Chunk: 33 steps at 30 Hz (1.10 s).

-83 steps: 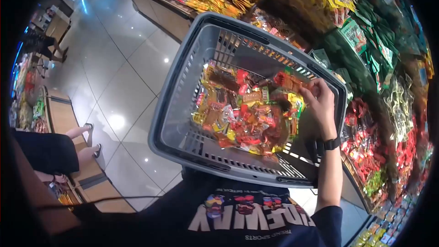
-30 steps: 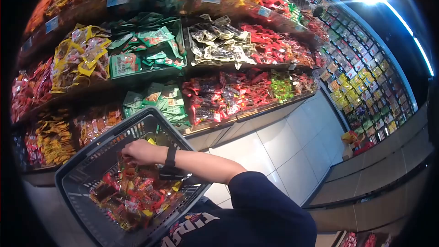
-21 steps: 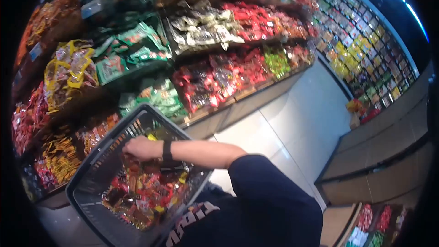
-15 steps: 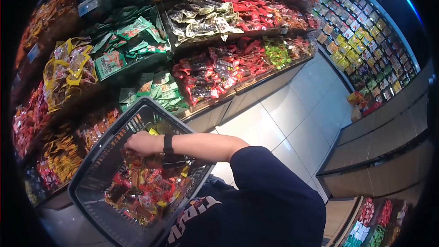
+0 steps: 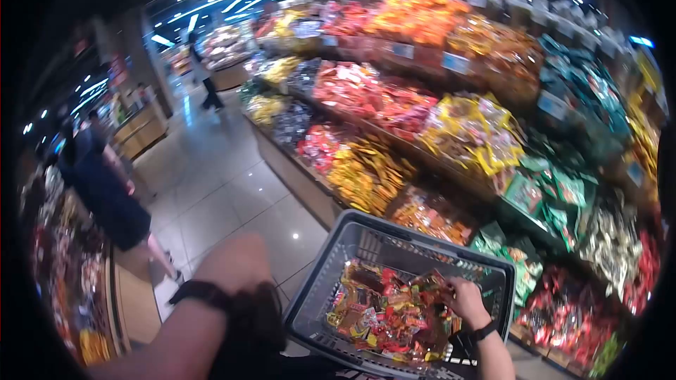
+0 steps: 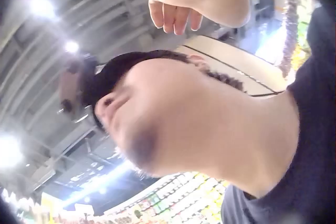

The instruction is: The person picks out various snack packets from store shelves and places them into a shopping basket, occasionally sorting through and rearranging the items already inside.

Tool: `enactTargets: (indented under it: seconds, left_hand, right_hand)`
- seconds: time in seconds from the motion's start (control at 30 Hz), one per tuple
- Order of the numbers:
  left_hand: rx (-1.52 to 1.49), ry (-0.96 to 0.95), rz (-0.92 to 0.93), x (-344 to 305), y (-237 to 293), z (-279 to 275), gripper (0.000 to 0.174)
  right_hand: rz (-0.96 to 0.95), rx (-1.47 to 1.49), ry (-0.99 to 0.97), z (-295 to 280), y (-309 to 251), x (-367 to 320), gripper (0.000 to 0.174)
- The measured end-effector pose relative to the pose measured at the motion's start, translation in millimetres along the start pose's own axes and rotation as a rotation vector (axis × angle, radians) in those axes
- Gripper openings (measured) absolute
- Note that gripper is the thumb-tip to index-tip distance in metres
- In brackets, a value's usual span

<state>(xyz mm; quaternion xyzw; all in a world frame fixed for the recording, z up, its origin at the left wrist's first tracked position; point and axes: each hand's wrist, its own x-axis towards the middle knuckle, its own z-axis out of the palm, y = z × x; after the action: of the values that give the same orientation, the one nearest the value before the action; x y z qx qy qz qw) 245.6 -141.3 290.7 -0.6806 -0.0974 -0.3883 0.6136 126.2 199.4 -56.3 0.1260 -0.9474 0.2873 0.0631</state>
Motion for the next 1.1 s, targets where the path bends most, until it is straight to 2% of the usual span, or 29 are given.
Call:
enactTargets:
  seconds: [0.03,0.07,0.13,0.17,0.2,0.27,0.4,0.53,0.63,0.73,0.87,1.1]
  left_hand:
    - [0.120,0.108,-0.015,-9.9,-4.6,-2.0,0.029]
    - [0.144,0.101,-0.003,-20.7,-8.9,-4.5,0.029]
    - [-0.112,-0.041,-0.359,-44.5,-12.1,-14.4,0.013]
    - [-0.247,-0.112,-0.553,-53.9,-17.2,-16.4,0.012]
    - [-0.388,-0.177,-0.746,-62.0,-18.2,-17.1,0.019]
    - [-0.523,-0.224,-0.942,-77.9,-15.0,4.2,0.028]
    - [-0.752,-0.203,-1.211,-100.7,-12.6,17.8,0.024]
    - [-0.903,-0.085,-1.333,-117.6,-1.8,25.5,0.021]
    - [-0.976,0.013,-1.383,-125.1,9.4,33.2,0.018]
    - [-1.027,0.115,-1.437,-132.6,18.1,38.7,0.016]
    - [-1.055,0.262,-1.483,-142.2,27.0,36.7,0.013]
    - [-1.094,0.475,-1.583,-158.8,32.8,31.5,0.009]
  right_hand:
    - [0.041,0.001,0.000,0.0,0.2,-2.4,0.022]
    - [0.036,-0.007,0.008,-2.4,-2.9,-4.0,0.021]
    - [0.037,-0.023,0.006,-1.6,-2.6,-4.2,0.021]
    - [0.040,-0.019,0.008,-5.4,-6.1,-4.6,0.021]
    - [0.029,-0.041,0.018,-7.0,-9.7,-5.5,0.022]
    - [0.023,-0.073,0.015,-11.0,-7.1,-9.9,0.022]
    - [0.039,-0.003,0.018,-6.3,-3.0,-11.0,0.022]
    - [0.048,0.000,0.001,-5.7,-5.4,-11.2,0.021]
    - [-0.023,-0.004,-0.013,-5.5,-6.0,-5.0,0.020]
    - [0.032,0.047,-0.017,-6.0,-8.0,-5.2,0.019]
    - [-0.006,-0.014,-0.024,-9.8,-12.0,-3.1,0.020]
    - [0.052,0.034,-0.047,-9.7,-15.8,-2.1,0.020]
